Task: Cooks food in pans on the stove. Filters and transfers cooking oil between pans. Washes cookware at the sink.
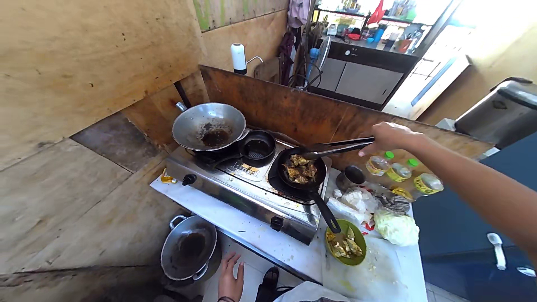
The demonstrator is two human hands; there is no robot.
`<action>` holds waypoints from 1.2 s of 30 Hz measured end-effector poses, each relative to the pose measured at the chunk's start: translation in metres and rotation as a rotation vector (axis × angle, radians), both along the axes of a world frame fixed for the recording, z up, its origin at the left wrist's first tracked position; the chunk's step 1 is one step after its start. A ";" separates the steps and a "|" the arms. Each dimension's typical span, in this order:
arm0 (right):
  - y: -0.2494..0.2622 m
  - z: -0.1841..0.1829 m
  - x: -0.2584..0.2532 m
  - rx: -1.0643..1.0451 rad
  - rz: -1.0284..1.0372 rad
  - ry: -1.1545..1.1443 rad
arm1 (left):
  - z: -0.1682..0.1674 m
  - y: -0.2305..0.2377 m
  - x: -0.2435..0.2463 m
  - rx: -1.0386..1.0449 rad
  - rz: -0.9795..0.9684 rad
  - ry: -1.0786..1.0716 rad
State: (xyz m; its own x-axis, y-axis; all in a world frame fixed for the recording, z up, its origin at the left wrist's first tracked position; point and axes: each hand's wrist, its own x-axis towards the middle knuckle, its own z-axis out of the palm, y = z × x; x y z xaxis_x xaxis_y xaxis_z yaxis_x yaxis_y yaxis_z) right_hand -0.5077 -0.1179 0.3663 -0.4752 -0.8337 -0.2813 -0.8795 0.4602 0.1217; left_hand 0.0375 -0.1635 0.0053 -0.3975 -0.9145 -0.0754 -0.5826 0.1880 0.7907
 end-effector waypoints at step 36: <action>0.014 -0.032 0.059 -0.016 0.520 0.519 | 0.019 0.002 -0.015 0.109 -0.138 -0.154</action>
